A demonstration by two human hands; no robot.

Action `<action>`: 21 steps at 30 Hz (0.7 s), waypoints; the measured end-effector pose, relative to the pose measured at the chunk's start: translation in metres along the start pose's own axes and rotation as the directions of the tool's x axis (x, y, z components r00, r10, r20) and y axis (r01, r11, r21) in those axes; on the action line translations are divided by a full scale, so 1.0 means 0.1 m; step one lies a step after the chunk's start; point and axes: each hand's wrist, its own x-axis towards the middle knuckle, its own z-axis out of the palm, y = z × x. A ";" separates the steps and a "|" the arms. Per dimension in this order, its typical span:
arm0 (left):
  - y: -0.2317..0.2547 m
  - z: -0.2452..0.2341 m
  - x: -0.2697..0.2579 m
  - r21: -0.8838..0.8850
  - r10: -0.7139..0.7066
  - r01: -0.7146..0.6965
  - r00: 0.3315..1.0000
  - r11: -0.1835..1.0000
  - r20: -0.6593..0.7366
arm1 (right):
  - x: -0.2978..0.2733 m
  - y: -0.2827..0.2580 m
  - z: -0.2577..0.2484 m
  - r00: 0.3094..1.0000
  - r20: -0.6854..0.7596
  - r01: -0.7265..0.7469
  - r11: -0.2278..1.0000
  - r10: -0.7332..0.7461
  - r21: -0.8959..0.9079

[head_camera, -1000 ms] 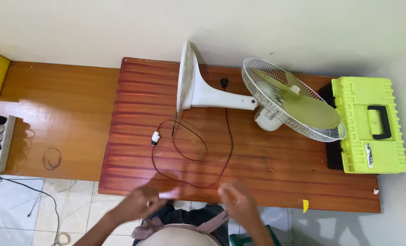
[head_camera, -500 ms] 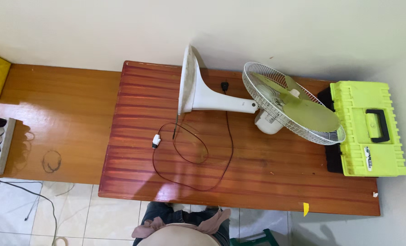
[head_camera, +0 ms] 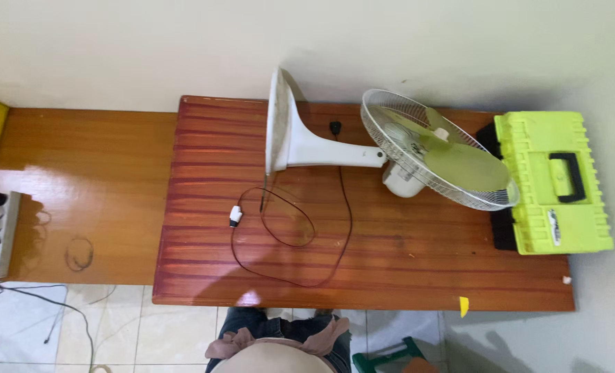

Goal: The person disassembles a white electric fan on a wooden table. They remove the front grille, fan blades, and motor housing, then open a yellow toolbox and use a screwdriver to remove screws from the fan base.

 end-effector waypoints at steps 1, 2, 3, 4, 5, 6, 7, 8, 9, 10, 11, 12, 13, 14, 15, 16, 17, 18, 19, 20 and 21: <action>0.02 0.01 -0.03 -0.001 -0.011 0.011 1.000 1.000 0.005 | -0.04 -0.05 -0.01 1.000 -0.017 0.003 1.000 -0.003 -0.003; 0.04 0.00 -0.04 -0.001 -0.020 0.020 1.000 1.000 0.003 | -0.06 -0.07 -0.01 1.000 -0.029 0.004 1.000 -0.004 -0.006; 0.05 -0.01 -0.05 0.000 -0.032 0.032 0.999 0.999 -0.001 | -0.08 -0.09 0.00 0.999 -0.039 0.005 1.000 -0.005 -0.007; 0.04 -0.01 -0.07 0.000 -0.044 0.044 0.999 0.999 -0.010 | -0.05 -0.05 0.02 0.999 -0.045 0.002 1.000 -0.002 -0.006; 0.03 -0.01 -0.07 0.003 -0.058 0.058 0.998 0.998 -0.018 | -0.02 0.00 0.04 0.999 -0.047 0.000 1.000 0.000 -0.006; 0.02 -0.04 -0.08 0.014 -0.068 0.068 0.997 0.998 -0.026 | 0.01 0.06 0.08 0.998 -0.056 -0.006 1.000 0.005 -0.001; 0.01 -0.05 -0.09 0.020 -0.079 0.080 0.996 0.997 -0.033 | 0.04 0.13 0.12 0.998 -0.060 -0.008 1.000 0.008 0.003; 0.02 -0.03 -0.09 0.017 -0.084 0.085 0.996 0.996 -0.040 | 0.10 0.17 0.13 0.998 -0.067 -0.003 1.000 0.003 -0.001; 0.05 -0.01 -0.11 0.012 -0.085 0.086 0.995 0.996 -0.044 | 0.15 0.21 0.14 0.998 -0.068 0.005 1.000 -0.006 -0.008; 0.10 0.00 -0.10 0.009 -0.079 0.080 0.996 0.997 -0.050 | 0.19 0.22 0.15 0.997 -0.075 0.023 1.000 -0.024 -0.007; 0.16 0.02 -0.08 0.006 -0.066 0.066 0.996 0.998 -0.057 | 0.20 0.21 0.14 0.996 -0.074 0.048 0.999 -0.049 -0.008; 0.20 0.06 0.00 0.001 -0.049 0.049 0.996 0.999 -0.068 | 0.21 0.20 0.13 0.994 -0.076 0.072 0.997 -0.073 -0.018; 0.25 0.11 0.10 0.000 -0.026 0.027 0.997 1.000 -0.079 | 0.20 0.19 0.11 0.992 -0.074 0.100 0.995 -0.102 -0.027; 0.29 0.15 0.22 0.002 0.007 -0.007 0.995 1.000 -0.098 | 0.19 0.18 0.12 0.986 -0.065 0.149 0.988 -0.151 -0.035; 0.37 0.10 0.25 0.008 0.049 -0.048 0.992 0.999 -0.119 | 0.17 0.18 0.13 0.978 -0.054 0.201 0.979 -0.203 -0.048; 0.45 0.06 0.32 0.016 0.109 -0.108 0.984 0.994 -0.142 | 0.16 0.18 0.15 0.964 -0.042 0.260 0.964 -0.263 -0.058; 0.54 0.03 0.40 0.027 0.174 -0.172 0.972 0.985 -0.160 | 0.33 0.31 0.25 0.947 -0.009 0.318 0.942 -0.321 -0.103; 0.63 0.06 0.53 0.037 0.249 -0.246 0.953 0.969 -0.171 | 0.51 0.42 0.34 0.930 0.025 0.365 0.917 -0.365 -0.163; 0.72 0.11 0.68 0.053 0.313 -0.309 0.934 0.950 -0.173 | 0.68 0.52 0.42 0.903 0.054 0.427 0.877 -0.426 -0.220; 0.81 0.17 0.81 0.077 0.382 -0.374 0.911 0.924 -0.157 | 0.83 0.64 0.49 0.914 0.173 0.406 0.821 -0.367 -0.401; 0.88 0.28 0.94 0.114 0.442 -0.430 0.888 0.896 -0.123 | 0.90 0.74 0.54 0.890 0.247 0.456 0.723 -0.384 -0.519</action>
